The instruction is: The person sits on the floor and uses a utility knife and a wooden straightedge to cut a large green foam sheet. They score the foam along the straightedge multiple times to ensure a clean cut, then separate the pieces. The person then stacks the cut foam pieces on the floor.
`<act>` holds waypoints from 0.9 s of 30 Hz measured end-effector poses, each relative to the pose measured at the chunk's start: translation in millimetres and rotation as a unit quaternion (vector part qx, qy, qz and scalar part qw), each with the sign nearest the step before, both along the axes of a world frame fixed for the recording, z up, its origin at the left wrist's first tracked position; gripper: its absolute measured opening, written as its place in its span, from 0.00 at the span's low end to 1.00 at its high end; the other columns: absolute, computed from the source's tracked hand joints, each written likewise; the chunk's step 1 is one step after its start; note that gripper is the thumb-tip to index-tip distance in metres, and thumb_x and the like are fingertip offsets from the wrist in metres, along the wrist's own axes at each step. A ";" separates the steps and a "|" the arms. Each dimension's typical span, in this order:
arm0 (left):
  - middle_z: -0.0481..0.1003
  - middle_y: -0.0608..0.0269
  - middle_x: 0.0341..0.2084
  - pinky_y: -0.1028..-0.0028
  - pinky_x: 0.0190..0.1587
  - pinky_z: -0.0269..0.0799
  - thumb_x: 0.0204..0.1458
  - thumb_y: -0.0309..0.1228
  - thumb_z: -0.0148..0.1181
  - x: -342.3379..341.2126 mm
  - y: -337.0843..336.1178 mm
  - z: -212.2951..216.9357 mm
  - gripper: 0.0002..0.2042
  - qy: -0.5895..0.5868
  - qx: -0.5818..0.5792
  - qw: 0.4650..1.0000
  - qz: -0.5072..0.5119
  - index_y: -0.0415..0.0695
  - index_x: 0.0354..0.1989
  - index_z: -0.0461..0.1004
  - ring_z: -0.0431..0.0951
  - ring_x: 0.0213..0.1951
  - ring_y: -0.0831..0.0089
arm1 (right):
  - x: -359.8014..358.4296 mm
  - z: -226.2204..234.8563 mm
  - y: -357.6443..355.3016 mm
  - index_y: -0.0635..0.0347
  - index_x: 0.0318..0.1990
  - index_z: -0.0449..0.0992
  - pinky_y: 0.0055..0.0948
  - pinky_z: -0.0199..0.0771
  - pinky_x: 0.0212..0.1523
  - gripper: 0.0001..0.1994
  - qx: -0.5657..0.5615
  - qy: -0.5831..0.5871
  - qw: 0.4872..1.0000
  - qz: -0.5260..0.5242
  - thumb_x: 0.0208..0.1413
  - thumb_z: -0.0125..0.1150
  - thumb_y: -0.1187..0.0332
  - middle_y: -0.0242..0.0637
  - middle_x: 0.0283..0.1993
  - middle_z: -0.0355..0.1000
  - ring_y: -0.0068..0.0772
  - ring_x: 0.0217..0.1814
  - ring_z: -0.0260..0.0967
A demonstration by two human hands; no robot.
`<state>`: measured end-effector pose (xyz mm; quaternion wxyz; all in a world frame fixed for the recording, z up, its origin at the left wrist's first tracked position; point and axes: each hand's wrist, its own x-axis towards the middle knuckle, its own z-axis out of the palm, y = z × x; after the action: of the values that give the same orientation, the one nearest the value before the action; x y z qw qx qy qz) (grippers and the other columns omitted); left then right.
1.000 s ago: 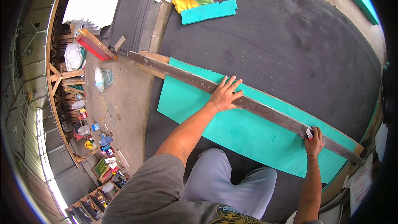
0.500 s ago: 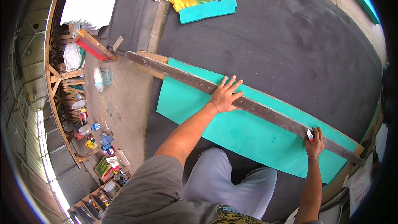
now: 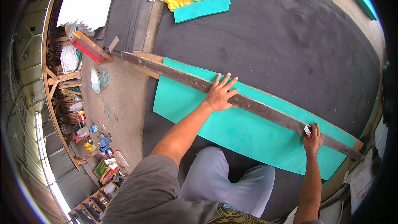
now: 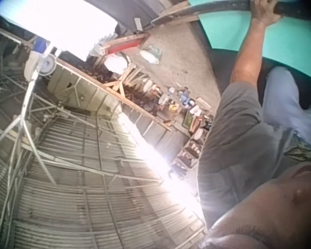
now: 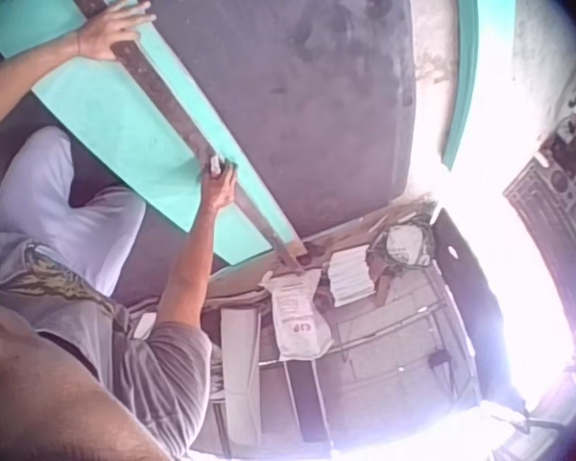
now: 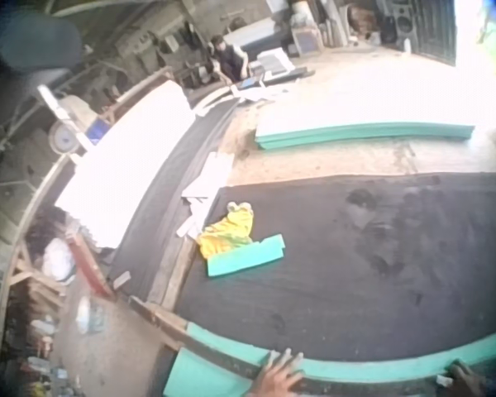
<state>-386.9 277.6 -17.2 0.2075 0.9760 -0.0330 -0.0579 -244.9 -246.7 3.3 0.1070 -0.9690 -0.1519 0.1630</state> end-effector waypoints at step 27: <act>0.64 0.64 0.74 0.34 0.78 0.40 0.34 0.52 0.82 -5.9 -4.5 -5.5 0.33 0.002 -0.005 1.000 0.017 0.49 0.50 0.81 0.51 0.79 0.51 | 2.2 1.6 1.3 0.50 0.59 0.77 0.44 0.81 0.56 0.34 0.003 0.000 1.000 0.010 0.38 0.79 0.70 0.38 0.69 0.73 0.50 0.61 0.77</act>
<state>-392.8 273.2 -22.7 0.2133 0.9752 -0.0162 -0.0563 -242.8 -245.4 4.8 0.1079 -0.9671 -0.1621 0.1637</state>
